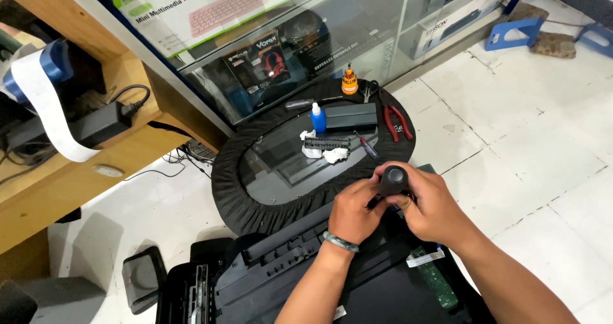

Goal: Securing the outer casing of a printer by fastening screws with a manual screwdriver.

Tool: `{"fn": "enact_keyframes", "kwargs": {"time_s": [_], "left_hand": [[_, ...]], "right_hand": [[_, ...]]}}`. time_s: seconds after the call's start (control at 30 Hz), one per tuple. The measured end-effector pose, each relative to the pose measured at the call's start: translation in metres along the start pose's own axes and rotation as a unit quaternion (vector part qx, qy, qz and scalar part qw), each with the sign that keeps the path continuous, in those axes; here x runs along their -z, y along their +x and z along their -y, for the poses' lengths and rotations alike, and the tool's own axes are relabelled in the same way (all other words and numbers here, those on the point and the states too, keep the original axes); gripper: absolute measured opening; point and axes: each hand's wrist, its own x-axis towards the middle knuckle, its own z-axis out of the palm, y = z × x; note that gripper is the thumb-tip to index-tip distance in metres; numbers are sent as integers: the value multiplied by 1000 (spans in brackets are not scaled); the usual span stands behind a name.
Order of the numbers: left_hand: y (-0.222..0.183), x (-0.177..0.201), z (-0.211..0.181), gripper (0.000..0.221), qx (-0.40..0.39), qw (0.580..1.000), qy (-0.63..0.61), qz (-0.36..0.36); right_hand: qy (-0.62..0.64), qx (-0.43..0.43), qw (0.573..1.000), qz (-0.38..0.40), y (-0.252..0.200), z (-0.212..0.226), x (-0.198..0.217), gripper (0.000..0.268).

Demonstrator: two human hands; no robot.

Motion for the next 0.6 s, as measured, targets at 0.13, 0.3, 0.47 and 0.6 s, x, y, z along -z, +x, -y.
{"fn": "enact_keyframes", "kwargs": {"time_s": [0.13, 0.3, 0.47, 0.6], "left_hand": [[-1, 1, -2, 11, 8, 1000, 18, -1], [1, 2, -4, 3, 20, 999, -25, 16], [-15, -16, 22, 3, 15, 999, 3, 33], [-13, -15, 22, 3, 9, 999, 2, 40]], "right_hand": [[-6, 3, 1000, -18, -3, 5, -3, 36], [-30, 1, 998, -61, -6, 12, -11, 38], [-42, -16, 997, -66, -5, 19, -13, 38], [-46, -20, 997, -57, -3, 21, -12, 37]]}}
